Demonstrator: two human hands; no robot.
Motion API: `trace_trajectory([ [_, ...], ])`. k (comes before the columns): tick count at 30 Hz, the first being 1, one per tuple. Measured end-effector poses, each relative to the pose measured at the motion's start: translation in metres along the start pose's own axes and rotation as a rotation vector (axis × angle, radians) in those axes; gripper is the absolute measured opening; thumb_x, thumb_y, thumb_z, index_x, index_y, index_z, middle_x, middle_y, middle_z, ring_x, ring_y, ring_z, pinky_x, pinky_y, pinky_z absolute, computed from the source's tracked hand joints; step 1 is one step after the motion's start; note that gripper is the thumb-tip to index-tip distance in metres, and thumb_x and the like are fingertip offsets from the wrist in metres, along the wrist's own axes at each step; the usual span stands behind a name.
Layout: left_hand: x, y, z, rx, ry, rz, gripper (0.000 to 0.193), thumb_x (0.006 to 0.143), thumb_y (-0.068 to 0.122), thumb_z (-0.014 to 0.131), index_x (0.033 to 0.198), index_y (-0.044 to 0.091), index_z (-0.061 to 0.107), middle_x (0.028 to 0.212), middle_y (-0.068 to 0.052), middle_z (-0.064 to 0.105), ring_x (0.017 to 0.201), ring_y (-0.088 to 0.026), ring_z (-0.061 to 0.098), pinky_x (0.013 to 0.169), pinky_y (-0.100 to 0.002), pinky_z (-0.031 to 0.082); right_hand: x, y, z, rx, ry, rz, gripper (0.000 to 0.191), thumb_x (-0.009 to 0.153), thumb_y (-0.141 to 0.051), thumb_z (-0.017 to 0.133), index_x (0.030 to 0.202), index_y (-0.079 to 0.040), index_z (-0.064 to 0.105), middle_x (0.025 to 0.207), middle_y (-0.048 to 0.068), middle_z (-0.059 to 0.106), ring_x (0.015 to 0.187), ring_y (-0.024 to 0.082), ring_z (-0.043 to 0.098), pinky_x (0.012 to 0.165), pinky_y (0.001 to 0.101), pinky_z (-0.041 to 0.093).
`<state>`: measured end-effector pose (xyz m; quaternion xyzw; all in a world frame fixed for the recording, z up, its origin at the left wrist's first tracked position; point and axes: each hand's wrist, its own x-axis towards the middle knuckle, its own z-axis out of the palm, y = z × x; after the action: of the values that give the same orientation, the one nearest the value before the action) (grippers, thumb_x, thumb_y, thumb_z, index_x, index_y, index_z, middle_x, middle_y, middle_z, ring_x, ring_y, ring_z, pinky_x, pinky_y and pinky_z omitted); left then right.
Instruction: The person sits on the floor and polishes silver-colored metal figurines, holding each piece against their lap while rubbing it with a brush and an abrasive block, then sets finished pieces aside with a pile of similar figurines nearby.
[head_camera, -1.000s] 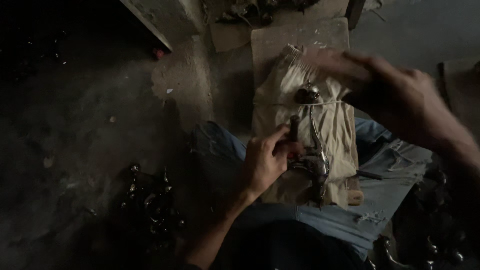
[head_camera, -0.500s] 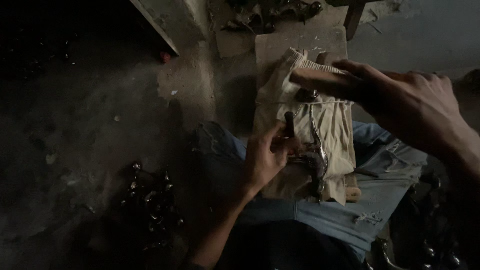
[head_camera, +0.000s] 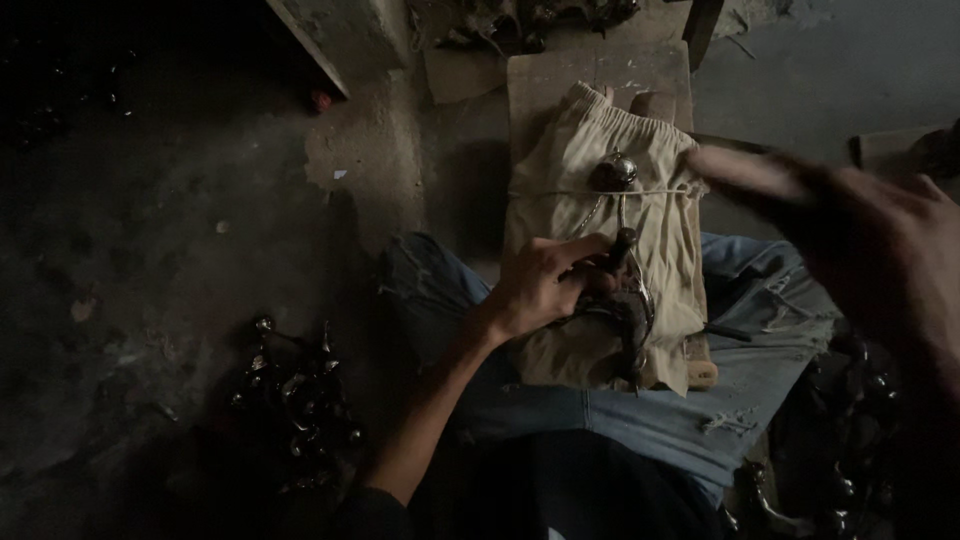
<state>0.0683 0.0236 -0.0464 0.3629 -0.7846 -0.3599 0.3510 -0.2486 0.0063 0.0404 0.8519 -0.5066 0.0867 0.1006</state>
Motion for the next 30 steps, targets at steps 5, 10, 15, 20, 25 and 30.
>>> trace_trajectory([
  [5,0.004,-0.004,0.002,-0.012,0.008,0.074,0.036,0.098,0.013,0.071,0.133,0.01,0.062,0.102,-0.004,0.079,0.089,-0.014,0.08,0.074,-0.027,0.066,-0.007,-0.013,0.003,0.823,0.159,0.3,0.031,0.101,-0.02,0.072,0.129,-0.008,0.063,0.093,0.011,0.069,0.075,0.021,0.069,0.061,0.0326,0.058],
  [10,0.004,-0.001,0.0,-0.031,-0.049,0.084,0.027,0.102,0.01,0.068,0.129,0.014,0.065,0.103,-0.002,0.08,0.091,-0.013,0.081,0.076,-0.025,0.067,-0.007,-0.011,0.021,0.598,0.097,0.12,0.03,0.099,-0.013,0.073,0.127,-0.005,0.066,0.106,0.013,0.074,0.089,0.023,0.074,0.07,0.0352,0.063],
  [15,0.006,0.007,-0.002,-0.02,-0.053,0.045,0.037,0.1,0.006,0.065,0.136,0.012,0.064,0.102,-0.003,0.08,0.083,-0.013,0.079,0.072,-0.026,0.065,-0.003,-0.01,0.023,0.34,-0.013,-0.002,0.03,0.098,-0.012,0.072,0.128,-0.014,0.069,0.101,0.01,0.078,0.085,0.023,0.076,0.071,0.0384,0.063],
  [20,0.003,0.016,-0.002,0.088,-0.056,-0.038,0.027,0.101,0.009,0.067,0.128,0.014,0.068,0.092,-0.001,0.081,0.067,-0.011,0.075,0.057,-0.028,0.059,-0.006,-0.007,0.026,0.734,-0.057,0.205,0.042,0.102,-0.018,0.073,0.139,-0.013,0.053,0.096,0.013,0.071,0.08,0.024,0.072,0.072,0.0378,0.059],
  [25,-0.001,0.018,0.001,0.11,0.079,0.011,0.024,0.1,0.004,0.068,0.123,0.011,0.071,0.095,-0.005,0.079,0.07,-0.013,0.075,0.058,-0.029,0.059,0.001,0.02,0.046,0.177,-0.12,0.013,0.058,0.091,-0.023,0.07,0.146,-0.014,0.055,0.12,0.016,0.074,0.088,0.028,0.074,0.07,0.04,0.062],
  [30,-0.015,0.027,0.015,0.055,0.219,0.023,0.026,0.099,0.001,0.066,0.124,0.004,0.068,0.104,-0.01,0.078,0.084,-0.017,0.078,0.067,-0.027,0.065,0.01,0.022,0.047,0.046,-0.117,-0.128,0.046,0.102,-0.026,0.069,0.146,-0.025,0.056,0.126,0.008,0.075,0.09,0.022,0.075,0.068,0.0368,0.061],
])
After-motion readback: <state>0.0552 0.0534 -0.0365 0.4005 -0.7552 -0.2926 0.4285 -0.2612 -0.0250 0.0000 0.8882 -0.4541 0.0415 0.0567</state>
